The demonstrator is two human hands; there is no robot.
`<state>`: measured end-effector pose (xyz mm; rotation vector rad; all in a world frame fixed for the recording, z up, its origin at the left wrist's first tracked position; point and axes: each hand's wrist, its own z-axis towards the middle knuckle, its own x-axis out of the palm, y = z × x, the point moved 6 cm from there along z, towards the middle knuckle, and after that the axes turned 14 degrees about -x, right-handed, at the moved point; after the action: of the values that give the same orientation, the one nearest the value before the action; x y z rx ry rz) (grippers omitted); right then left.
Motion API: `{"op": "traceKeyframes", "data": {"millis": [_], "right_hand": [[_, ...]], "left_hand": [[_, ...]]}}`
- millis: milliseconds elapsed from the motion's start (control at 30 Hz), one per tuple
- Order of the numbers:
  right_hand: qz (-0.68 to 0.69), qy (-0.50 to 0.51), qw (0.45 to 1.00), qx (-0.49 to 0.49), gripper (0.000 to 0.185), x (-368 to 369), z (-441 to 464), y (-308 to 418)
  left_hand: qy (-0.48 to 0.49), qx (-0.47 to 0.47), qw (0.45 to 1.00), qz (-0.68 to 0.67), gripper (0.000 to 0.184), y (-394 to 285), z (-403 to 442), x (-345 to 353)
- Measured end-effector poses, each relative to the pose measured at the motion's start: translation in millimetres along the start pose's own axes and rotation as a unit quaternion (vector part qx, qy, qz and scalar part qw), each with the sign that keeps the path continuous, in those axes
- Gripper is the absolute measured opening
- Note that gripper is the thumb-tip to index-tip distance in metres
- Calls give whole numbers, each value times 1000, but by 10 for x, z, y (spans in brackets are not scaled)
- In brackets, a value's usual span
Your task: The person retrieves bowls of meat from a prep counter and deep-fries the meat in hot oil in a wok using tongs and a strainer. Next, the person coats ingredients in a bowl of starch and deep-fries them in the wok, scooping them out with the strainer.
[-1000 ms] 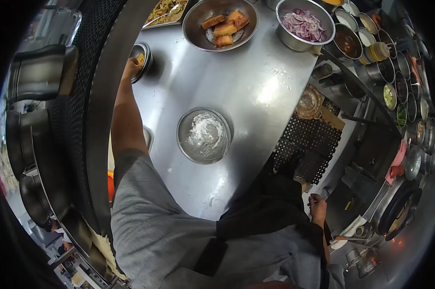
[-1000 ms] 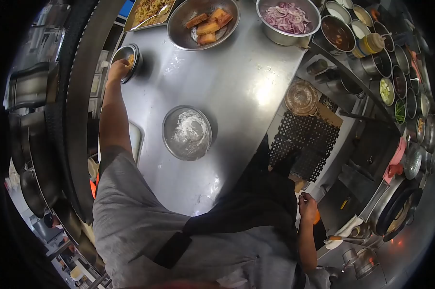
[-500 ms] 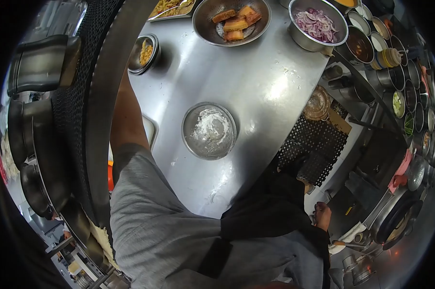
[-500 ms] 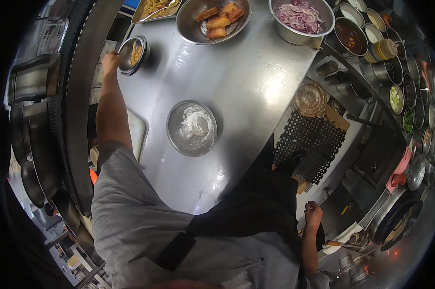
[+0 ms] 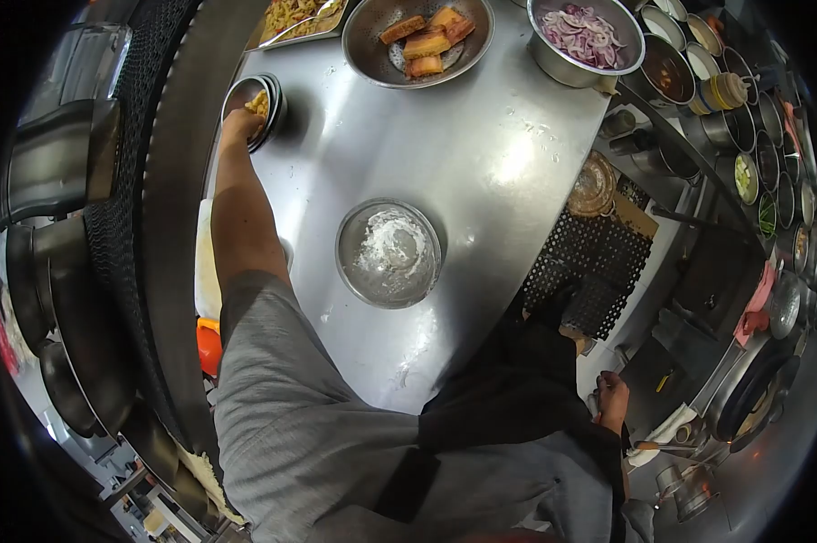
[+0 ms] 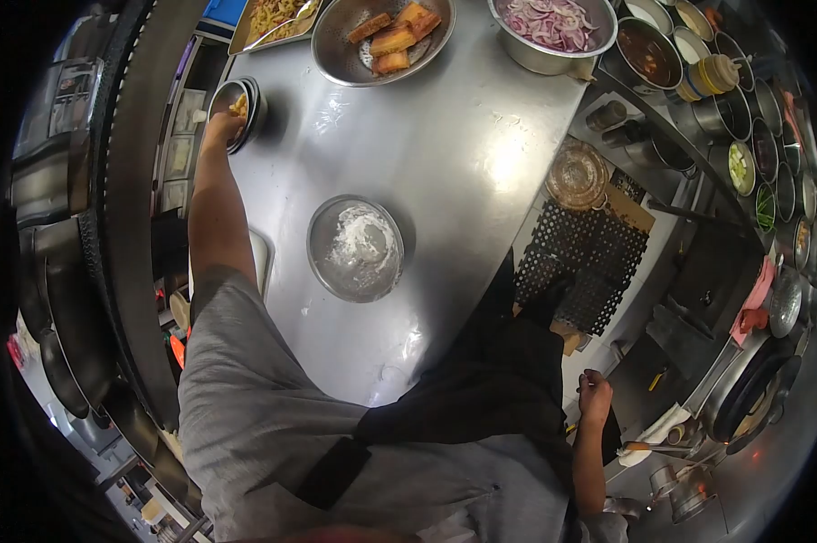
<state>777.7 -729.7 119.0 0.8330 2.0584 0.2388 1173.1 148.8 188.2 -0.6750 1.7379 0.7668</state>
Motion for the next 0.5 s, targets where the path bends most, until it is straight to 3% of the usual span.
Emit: {"op": "traceKeyframes", "data": {"millis": [133,300,500], "right_hand": [[-8,16,1000,15,24,40,12,-92],[1,8,1000,17,24,0,86,-51],[19,3,1000,19,25,9,122,68]], "left_hand": [[-42,36,998,40,41,15,99,39],[-48,19,996,-67,33,1,-35,-45],[-42,6,997,-61,34,-65,-60,-20]]}}
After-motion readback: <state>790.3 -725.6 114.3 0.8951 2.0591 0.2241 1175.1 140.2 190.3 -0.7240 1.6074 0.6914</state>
